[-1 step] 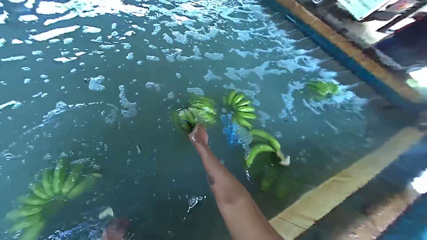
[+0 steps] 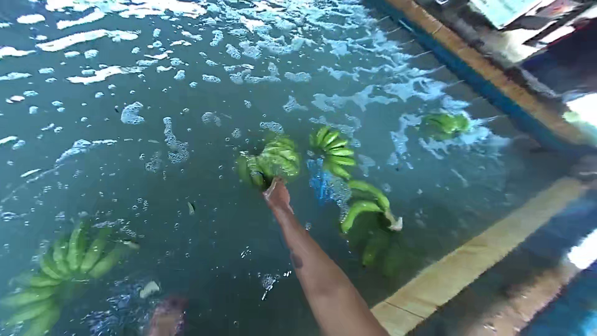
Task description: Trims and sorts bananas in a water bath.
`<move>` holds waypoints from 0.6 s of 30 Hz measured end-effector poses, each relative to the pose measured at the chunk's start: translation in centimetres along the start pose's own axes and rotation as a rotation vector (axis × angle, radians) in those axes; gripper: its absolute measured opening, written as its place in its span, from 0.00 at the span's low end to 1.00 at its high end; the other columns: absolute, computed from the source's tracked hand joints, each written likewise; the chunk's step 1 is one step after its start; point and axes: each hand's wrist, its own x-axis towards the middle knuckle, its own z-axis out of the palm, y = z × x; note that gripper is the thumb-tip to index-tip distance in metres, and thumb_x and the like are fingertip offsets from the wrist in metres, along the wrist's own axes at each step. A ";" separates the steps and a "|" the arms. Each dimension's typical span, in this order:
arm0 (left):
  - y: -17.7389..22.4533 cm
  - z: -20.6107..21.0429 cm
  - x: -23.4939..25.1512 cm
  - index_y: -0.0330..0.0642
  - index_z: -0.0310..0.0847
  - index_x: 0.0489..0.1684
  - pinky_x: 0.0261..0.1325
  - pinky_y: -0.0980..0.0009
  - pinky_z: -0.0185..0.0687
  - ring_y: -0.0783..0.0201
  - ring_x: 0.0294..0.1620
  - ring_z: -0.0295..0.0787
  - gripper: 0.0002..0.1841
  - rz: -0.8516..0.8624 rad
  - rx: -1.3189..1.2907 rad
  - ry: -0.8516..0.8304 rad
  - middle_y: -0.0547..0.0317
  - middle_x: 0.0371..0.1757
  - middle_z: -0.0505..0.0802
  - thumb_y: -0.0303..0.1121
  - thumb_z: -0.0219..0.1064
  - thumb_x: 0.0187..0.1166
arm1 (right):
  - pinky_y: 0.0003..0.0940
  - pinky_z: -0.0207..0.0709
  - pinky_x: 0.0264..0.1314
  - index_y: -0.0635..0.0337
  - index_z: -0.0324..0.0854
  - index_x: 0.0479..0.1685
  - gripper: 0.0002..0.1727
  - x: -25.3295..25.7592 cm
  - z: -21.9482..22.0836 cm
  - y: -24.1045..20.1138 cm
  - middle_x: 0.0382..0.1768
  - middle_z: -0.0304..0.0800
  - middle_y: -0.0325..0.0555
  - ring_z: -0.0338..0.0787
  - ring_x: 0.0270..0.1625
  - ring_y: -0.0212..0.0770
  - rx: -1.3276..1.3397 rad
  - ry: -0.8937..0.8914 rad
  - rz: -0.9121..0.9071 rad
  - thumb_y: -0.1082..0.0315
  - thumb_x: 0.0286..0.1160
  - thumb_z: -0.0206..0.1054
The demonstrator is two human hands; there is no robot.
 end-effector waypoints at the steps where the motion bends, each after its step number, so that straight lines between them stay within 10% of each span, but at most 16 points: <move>1: 2.2 0.7 1.1 0.33 0.85 0.61 0.60 0.43 0.84 0.45 0.51 0.92 0.18 0.083 -0.091 0.033 0.39 0.50 0.93 0.40 0.63 0.86 | 0.60 0.79 0.72 0.67 0.66 0.83 0.49 -1.6 0.7 0.9 0.78 0.75 0.66 0.85 0.72 0.63 0.051 -0.002 -0.019 0.43 0.67 0.79; 6: 12.2 1.4 4.2 0.31 0.82 0.68 0.84 0.44 0.67 0.37 0.80 0.75 0.22 0.799 -0.021 0.447 0.34 0.73 0.84 0.39 0.61 0.84 | 0.55 0.77 0.78 0.70 0.63 0.85 0.56 -10.4 5.7 7.6 0.77 0.76 0.68 0.82 0.76 0.60 0.408 0.063 -0.311 0.60 0.50 0.88; 10: 19.4 -1.2 6.1 0.31 0.83 0.68 0.82 0.51 0.72 0.44 0.80 0.77 0.18 1.034 -0.026 0.468 0.38 0.75 0.83 0.27 0.57 0.85 | 0.60 0.83 0.67 0.70 0.75 0.76 0.49 -13.8 7.5 10.8 0.75 0.79 0.69 0.87 0.70 0.63 0.343 0.067 -0.557 0.62 0.43 0.89; 15: 23.5 -3.4 8.6 0.37 0.66 0.86 0.88 0.51 0.61 0.48 0.86 0.70 0.24 0.868 0.196 -0.016 0.43 0.85 0.75 0.31 0.51 0.92 | 0.60 0.87 0.59 0.58 0.78 0.78 0.44 -15.1 7.0 12.2 0.78 0.79 0.60 0.90 0.67 0.61 0.162 -0.108 -0.743 0.66 0.50 0.87; 18: 22.7 -3.0 9.9 0.38 0.59 0.89 0.87 0.45 0.60 0.42 0.86 0.67 0.36 0.587 0.156 -0.150 0.38 0.87 0.70 0.47 0.65 0.86 | 0.61 0.83 0.68 0.52 0.82 0.76 0.39 -14.6 5.5 11.9 0.79 0.80 0.55 0.86 0.74 0.58 0.160 -0.121 -0.869 0.70 0.54 0.83</move>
